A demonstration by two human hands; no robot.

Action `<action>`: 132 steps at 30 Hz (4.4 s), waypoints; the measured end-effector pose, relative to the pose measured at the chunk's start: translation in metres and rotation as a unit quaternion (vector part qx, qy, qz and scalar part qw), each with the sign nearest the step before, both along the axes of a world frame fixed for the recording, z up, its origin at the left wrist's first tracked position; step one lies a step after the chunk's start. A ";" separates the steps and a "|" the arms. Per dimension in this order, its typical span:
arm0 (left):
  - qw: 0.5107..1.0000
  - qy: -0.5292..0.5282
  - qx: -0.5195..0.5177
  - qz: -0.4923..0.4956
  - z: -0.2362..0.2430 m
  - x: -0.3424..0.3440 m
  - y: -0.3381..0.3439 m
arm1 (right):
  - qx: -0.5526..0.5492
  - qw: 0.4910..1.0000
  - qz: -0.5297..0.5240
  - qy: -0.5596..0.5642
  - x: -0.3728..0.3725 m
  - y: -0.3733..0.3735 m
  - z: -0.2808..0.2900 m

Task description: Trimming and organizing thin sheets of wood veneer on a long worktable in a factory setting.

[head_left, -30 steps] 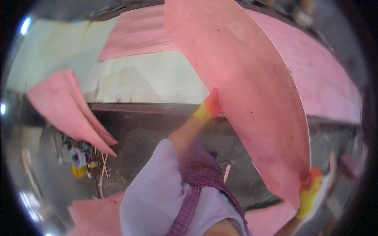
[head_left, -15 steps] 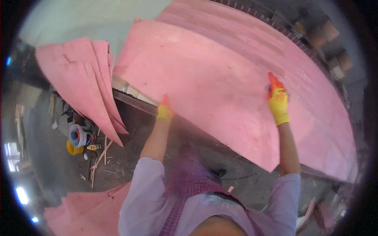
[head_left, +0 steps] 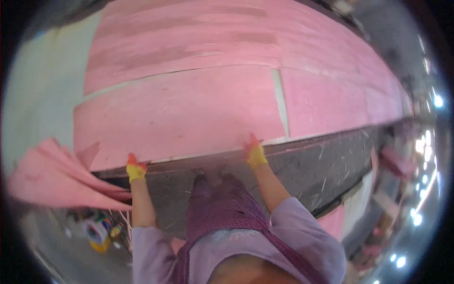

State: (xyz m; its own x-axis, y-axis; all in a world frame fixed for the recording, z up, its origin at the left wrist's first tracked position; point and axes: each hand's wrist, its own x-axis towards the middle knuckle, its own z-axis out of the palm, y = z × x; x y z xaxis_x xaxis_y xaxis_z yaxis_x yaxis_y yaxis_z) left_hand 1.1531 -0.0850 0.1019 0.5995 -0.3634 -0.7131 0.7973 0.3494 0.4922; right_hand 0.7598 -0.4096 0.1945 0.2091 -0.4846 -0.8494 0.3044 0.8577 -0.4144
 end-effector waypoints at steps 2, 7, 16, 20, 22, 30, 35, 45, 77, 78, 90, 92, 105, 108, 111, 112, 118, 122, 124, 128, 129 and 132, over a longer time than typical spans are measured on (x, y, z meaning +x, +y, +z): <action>0.996 -0.070 0.055 0.001 0.027 -0.016 -0.026 | -0.072 0.995 -0.048 0.043 -0.009 -0.001 -0.013; 0.997 -0.029 0.057 0.046 0.054 -0.031 -0.020 | -0.203 0.973 -0.064 0.090 -0.038 -0.003 0.030; 0.985 -0.051 0.160 -0.028 -0.055 -0.018 -0.027 | -0.107 0.983 -0.030 0.143 -0.050 -0.032 -0.055; 0.988 -0.017 0.151 -0.029 -0.061 -0.030 -0.055 | -0.077 0.989 -0.057 -0.116 -0.098 -0.032 -0.107; 0.986 -0.019 0.165 0.005 -0.059 -0.025 -0.025 | -0.078 0.994 -0.053 -0.062 -0.073 -0.025 -0.086; 0.961 0.009 0.264 0.084 -0.017 -0.061 -0.078 | -0.069 0.997 -0.005 -0.044 -0.095 -0.034 -0.091; 0.958 -0.025 0.241 0.152 -0.011 -0.071 -0.081 | -0.099 0.995 -0.002 0.020 -0.085 -0.032 -0.079; 0.792 -0.367 0.478 -0.092 -0.128 -0.077 -0.029 | -0.115 0.992 0.050 0.026 -0.087 -0.038 -0.074; 0.823 -0.365 0.409 -0.147 -0.031 -0.173 0.323 | -0.369 0.851 0.375 -0.015 0.071 0.017 0.022; 0.819 -0.257 0.495 -0.134 -0.034 -0.187 0.352 | -0.329 0.841 0.429 -0.033 0.088 0.042 0.035; 0.959 0.020 0.241 0.150 0.051 0.024 0.387 | -0.263 0.702 0.610 -0.257 0.358 0.344 0.111; 0.962 -0.008 0.219 0.165 0.061 0.076 0.402 | -0.265 0.701 0.616 -0.243 0.425 0.402 0.103; 0.988 0.043 -0.040 0.142 0.082 0.291 0.416 | -0.522 0.710 0.472 0.009 0.608 0.567 0.038; 0.987 0.078 0.000 0.139 0.071 0.301 0.400 | -0.366 0.862 0.344 -0.064 0.589 0.533 -0.004; 0.984 0.084 0.012 0.154 0.068 0.304 0.406 | -0.343 0.900 0.252 -0.096 0.508 0.471 -0.031; 0.980 0.086 -0.023 0.176 0.070 0.304 0.404 | -0.199 0.956 0.180 -0.122 0.467 0.438 -0.038; 0.989 -0.044 0.064 0.124 0.061 0.259 0.413 | -0.365 0.911 0.172 0.086 0.212 0.166 0.033; 0.956 -0.130 0.257 -0.059 0.077 0.211 0.399 | -0.376 0.911 0.163 0.044 0.208 0.195 0.103; 0.887 -0.317 0.283 -0.180 0.100 0.143 0.344 | -0.379 0.910 0.170 -0.024 0.184 0.196 0.111; 0.536 -0.631 0.318 -0.463 0.172 0.011 0.233 | -0.384 0.902 0.126 -0.153 0.141 0.237 0.158; 0.515 -0.652 0.299 -0.470 0.174 -0.014 0.216 | -0.414 0.883 0.114 -0.191 0.129 0.243 0.184; 0.486 -0.670 0.259 -0.498 0.162 -0.051 0.178 | -0.493 0.809 0.139 -0.289 0.075 0.230 0.247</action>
